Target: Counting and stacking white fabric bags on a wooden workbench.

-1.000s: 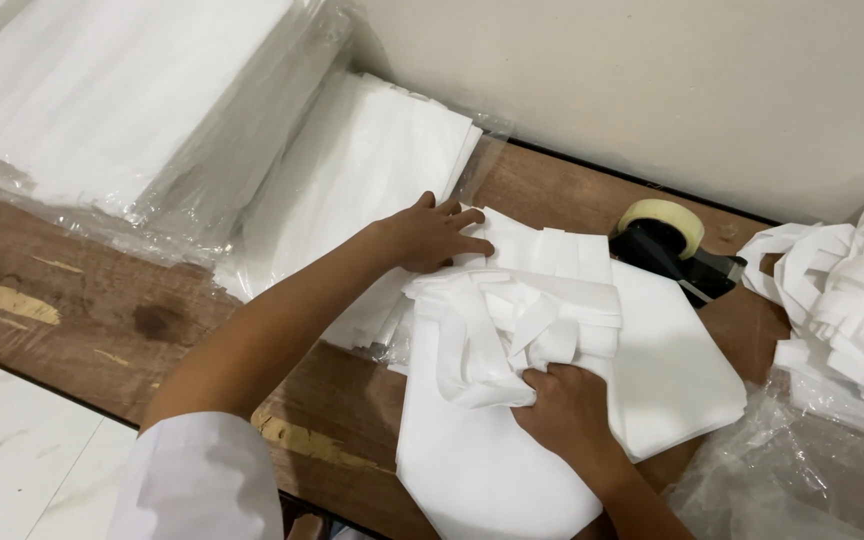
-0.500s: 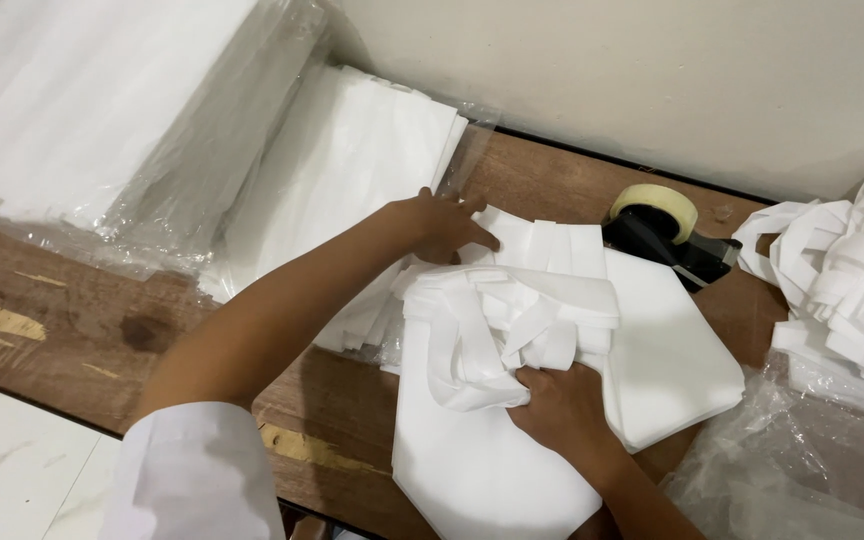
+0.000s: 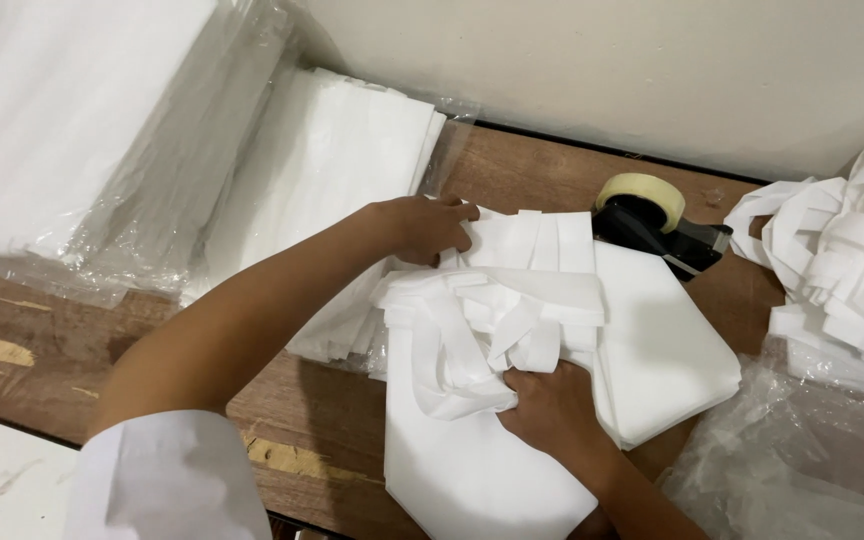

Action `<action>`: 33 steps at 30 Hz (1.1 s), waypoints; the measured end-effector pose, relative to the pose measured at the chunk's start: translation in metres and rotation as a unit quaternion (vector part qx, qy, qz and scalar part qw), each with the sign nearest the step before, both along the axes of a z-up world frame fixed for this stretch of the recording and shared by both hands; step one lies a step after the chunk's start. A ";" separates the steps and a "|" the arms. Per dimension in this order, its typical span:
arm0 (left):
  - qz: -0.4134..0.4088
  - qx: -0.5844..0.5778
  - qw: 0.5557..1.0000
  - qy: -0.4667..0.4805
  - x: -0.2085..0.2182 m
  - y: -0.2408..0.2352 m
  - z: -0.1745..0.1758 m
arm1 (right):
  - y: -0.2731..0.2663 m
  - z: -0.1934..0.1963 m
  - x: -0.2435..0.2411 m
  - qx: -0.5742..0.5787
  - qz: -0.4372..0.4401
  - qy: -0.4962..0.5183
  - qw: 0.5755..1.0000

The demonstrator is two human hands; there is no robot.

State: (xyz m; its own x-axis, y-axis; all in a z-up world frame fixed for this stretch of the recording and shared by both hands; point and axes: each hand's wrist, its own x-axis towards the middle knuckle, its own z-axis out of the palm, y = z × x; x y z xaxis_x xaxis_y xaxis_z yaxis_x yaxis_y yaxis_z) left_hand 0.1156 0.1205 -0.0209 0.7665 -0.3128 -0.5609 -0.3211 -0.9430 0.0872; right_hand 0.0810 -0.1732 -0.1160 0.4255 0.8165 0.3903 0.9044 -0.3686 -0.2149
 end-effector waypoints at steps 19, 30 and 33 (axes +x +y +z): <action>0.043 -0.355 0.896 -0.264 -0.070 -0.058 0.042 | 0.000 0.004 0.001 -0.006 -0.007 -0.002 1.000; -0.025 -0.428 0.845 -0.319 -0.113 -0.054 0.016 | -0.021 0.087 -0.003 -0.034 -0.084 0.028 0.996; -0.038 -0.394 0.863 -0.313 -0.111 -0.056 0.033 | -0.012 0.107 0.002 0.064 -0.072 -0.003 0.995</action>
